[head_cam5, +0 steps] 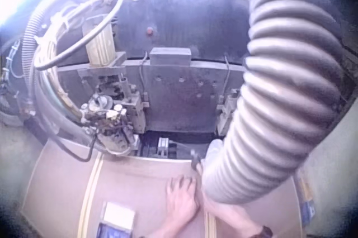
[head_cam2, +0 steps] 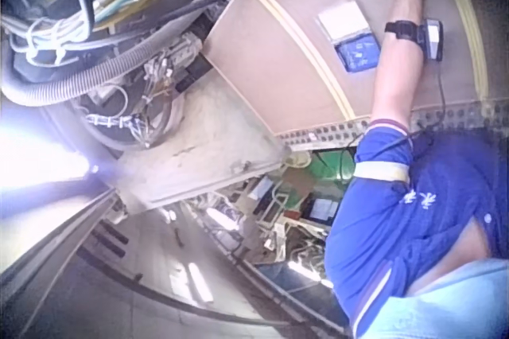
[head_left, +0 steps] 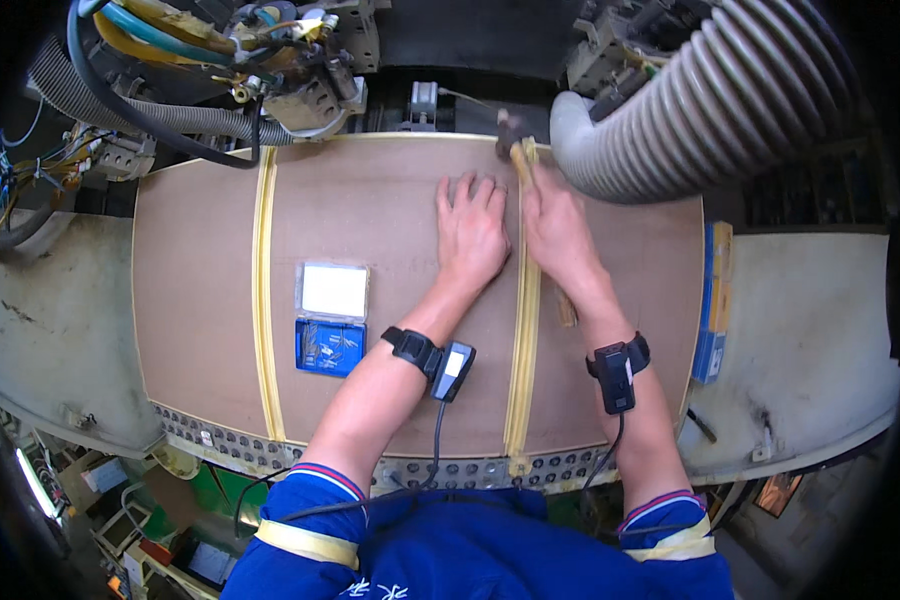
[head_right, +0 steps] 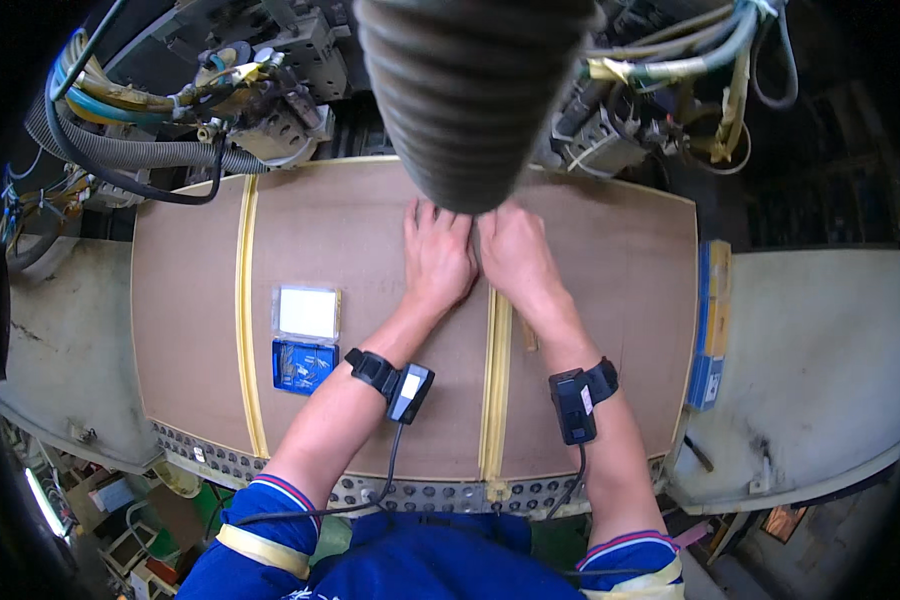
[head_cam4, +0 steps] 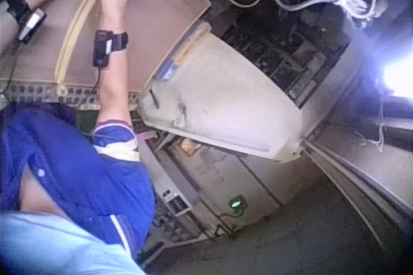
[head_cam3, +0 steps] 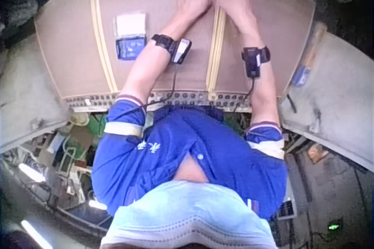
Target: Operating workshop machinery, hammering pins into a frame, and inspecting a stack of blue plates.
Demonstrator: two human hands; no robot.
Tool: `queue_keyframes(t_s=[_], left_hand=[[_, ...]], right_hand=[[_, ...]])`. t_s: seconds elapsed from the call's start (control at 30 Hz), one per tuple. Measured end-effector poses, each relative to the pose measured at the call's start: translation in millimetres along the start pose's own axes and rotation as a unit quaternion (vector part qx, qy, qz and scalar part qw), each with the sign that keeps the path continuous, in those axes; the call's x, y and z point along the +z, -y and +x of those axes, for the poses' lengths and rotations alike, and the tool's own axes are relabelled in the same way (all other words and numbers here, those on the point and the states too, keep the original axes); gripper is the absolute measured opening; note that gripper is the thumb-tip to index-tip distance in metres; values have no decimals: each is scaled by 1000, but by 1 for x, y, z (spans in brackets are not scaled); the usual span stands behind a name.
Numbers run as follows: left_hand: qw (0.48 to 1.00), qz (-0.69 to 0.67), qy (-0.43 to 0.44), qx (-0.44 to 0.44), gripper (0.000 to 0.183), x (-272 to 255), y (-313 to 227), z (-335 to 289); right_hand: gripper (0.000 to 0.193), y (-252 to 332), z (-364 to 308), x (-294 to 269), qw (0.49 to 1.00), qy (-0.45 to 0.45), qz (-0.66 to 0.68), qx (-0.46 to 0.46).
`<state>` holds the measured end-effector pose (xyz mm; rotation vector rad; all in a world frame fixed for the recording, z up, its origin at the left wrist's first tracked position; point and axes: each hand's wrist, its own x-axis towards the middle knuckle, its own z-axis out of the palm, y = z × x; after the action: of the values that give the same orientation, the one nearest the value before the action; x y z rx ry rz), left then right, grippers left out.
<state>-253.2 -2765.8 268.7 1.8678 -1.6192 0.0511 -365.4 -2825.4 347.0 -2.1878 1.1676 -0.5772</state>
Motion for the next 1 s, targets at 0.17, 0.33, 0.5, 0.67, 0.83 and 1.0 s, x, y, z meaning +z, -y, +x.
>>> queue_keyframes(t_s=[0.17, 0.33, 0.5, 0.67, 0.83, 1.0], left_hand=[[1000, -11, -12, 8, 35, -1, 2, 1], [1000, -8, -18, 15, 33, -1, 5, 0], [999, -34, -9, 8, 31, -2, 0, 2], [1000, -12, 1, 13, 32, -4, 6, -3], [996, -86, 17, 7, 25, -23, 12, -29], [955, -229, 128, -139, 14, -139, 16, -122]], right_hand=[[28, 8, -9, 16, 995, -77, 63, -4], [32, 30, 1, -12, 997, -27, 69, -9], [33, -6, -10, 21, 999, -2, 13, 47], [38, -3, -11, 22, 994, -78, 65, -38], [35, -19, -29, 15, 996, 32, 77, 41], [43, 19, -135, -40, 970, 58, 187, 141]])
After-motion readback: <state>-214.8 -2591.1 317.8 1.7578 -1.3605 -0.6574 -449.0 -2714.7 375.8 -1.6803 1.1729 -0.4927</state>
